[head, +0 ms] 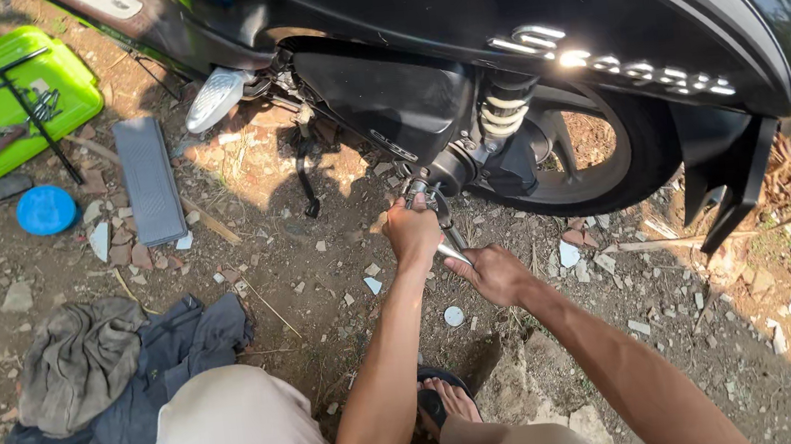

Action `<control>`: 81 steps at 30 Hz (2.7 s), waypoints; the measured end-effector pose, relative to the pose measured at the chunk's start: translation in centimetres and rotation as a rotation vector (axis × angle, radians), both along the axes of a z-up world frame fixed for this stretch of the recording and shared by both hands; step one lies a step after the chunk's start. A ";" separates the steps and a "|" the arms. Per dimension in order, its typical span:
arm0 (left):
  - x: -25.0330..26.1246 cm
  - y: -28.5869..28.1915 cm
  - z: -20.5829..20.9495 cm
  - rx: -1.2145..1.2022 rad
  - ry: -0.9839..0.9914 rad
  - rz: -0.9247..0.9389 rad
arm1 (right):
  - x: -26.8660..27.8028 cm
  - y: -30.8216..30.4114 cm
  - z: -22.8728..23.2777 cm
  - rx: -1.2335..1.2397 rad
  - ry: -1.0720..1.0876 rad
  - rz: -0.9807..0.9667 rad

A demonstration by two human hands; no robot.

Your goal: The person installs a nut onto a scooter assembly by hand, tightens it using a socket wrench and a holder tool, and wipes their hands with a cloth.

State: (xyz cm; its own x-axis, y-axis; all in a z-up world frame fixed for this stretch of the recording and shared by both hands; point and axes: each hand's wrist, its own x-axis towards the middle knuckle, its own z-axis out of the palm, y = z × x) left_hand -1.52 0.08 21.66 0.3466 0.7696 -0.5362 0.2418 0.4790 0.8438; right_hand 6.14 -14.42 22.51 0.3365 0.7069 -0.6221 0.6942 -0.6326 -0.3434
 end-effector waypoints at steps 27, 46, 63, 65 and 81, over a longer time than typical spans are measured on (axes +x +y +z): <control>0.4 -0.9 0.4 0.305 0.283 -0.041 | 1.1 -0.8 -7.6 0.557 -0.099 0.062; -2.7 -1.6 -9.4 0.323 -0.706 0.104 | 0.4 -1.9 -8.5 0.572 -0.171 0.071; -2.0 -0.2 1.1 0.180 -0.328 0.098 | -1.6 -1.2 -6.0 0.326 -0.308 -0.070; -1.8 -0.4 2.0 0.119 -0.296 0.126 | -1.4 -1.2 -5.9 0.485 -0.326 -0.024; -0.9 -1.1 -0.8 0.442 -0.141 0.136 | -1.7 -0.7 0.8 0.208 -0.437 0.026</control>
State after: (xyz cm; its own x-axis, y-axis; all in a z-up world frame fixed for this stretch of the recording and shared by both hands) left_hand -2.47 -1.02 20.85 0.2728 0.9566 -0.1027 0.0704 0.0867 0.9937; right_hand 4.47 -15.09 23.36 0.5157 0.8129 -0.2708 0.8163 -0.5621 -0.1331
